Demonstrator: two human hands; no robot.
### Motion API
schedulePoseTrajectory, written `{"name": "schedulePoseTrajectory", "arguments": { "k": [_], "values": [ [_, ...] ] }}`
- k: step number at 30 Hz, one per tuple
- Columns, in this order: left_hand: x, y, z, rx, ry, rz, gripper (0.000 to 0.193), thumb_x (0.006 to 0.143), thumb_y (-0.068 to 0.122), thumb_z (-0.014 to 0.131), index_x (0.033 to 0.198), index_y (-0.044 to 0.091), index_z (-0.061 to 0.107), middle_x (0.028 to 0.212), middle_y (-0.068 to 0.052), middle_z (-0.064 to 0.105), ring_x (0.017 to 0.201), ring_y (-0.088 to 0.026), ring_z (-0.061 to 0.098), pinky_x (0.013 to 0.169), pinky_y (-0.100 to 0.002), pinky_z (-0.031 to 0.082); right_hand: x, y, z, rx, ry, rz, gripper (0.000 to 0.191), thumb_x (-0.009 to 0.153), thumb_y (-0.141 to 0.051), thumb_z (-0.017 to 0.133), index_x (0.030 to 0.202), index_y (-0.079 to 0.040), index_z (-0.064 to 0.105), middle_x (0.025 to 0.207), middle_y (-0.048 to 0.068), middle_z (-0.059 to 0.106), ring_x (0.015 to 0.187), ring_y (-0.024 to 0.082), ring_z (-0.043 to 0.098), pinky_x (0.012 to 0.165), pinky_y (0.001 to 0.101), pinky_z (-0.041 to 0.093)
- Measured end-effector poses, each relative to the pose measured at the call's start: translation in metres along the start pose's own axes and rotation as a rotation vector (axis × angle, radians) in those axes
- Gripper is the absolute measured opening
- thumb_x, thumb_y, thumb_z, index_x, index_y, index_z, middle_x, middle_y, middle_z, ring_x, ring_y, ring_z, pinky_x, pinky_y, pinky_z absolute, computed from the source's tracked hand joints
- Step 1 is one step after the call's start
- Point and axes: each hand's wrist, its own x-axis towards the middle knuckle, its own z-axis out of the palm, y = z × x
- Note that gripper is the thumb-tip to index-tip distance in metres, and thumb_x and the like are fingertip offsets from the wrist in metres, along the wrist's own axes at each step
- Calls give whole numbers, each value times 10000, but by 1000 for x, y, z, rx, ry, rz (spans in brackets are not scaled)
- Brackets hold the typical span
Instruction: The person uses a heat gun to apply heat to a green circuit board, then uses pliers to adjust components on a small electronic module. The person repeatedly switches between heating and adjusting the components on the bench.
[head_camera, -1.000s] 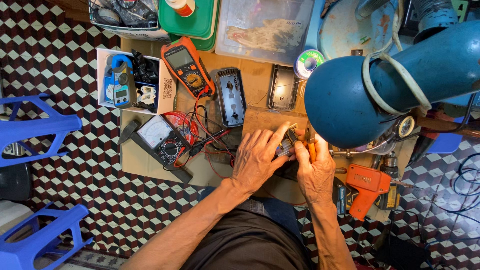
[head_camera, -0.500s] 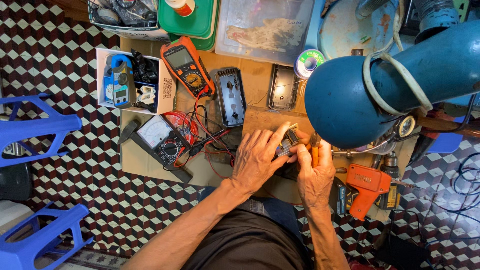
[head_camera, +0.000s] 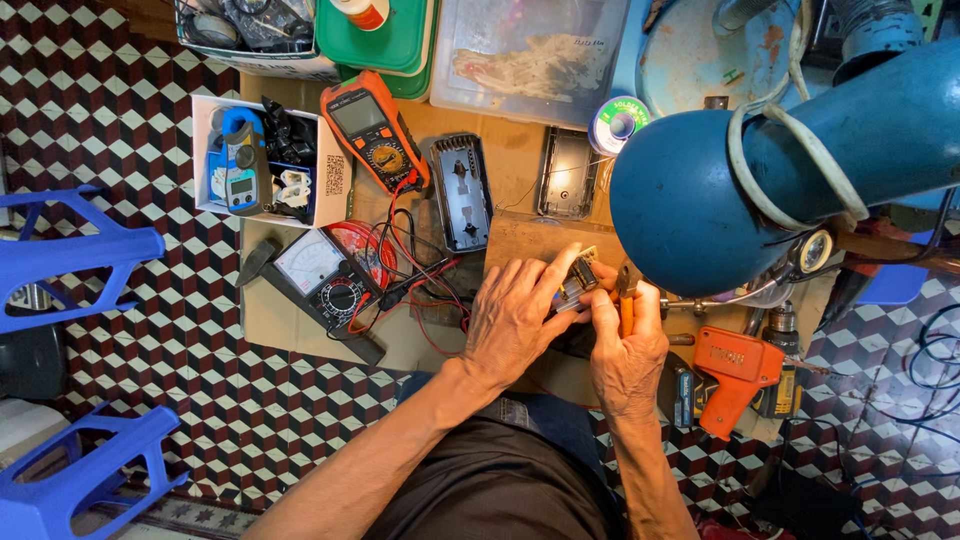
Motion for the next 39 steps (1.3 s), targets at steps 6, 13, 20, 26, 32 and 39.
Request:
{"name": "schedulePoseTrajectory", "arguments": {
  "k": [6,13,20,26,32,39],
  "values": [
    [1,0,-1,-1,-1,10,805,810,249,828,1514,95,470,970,-56,568,950,-248,567,848,-404,434,2,-6,-1,-101,-10,0,256,1025,-98,570,1268,-44,627,969,75,743,838,118,696,751,276,561],
    [1,-1,0,-10,11,14,794,819,259,830,1511,100,476,969,-51,575,951,-247,570,845,-406,434,1,-7,1,-112,-8,-10,250,1027,-94,563,1264,-40,620,1001,76,751,844,128,709,754,280,567],
    [1,-1,1,-5,11,9,800,815,270,832,1512,101,478,966,-51,580,949,-244,572,840,-405,438,3,-3,2,-143,-5,-29,255,1036,-100,561,1280,-35,603,1003,87,753,860,135,722,755,279,580],
    [1,-1,1,3,7,5,789,823,273,817,1515,100,479,973,-51,590,959,-242,580,851,-401,445,1,-5,3,-39,-2,-6,268,1053,-87,537,1304,-15,595,1022,81,724,871,123,678,789,269,562],
    [0,-2,1,1,23,11,733,856,279,809,1489,88,492,1011,-65,602,994,-249,591,866,-402,447,1,-6,3,127,11,-4,289,1074,-41,496,1341,28,582,1042,85,687,854,112,621,782,259,519],
    [4,-8,-2,-78,-22,-24,802,777,268,850,1476,82,502,1044,-89,635,1006,-280,605,903,-411,466,6,1,-7,232,126,50,239,1024,-46,512,1252,20,546,1101,65,703,794,117,628,680,262,544]
  ]
}}
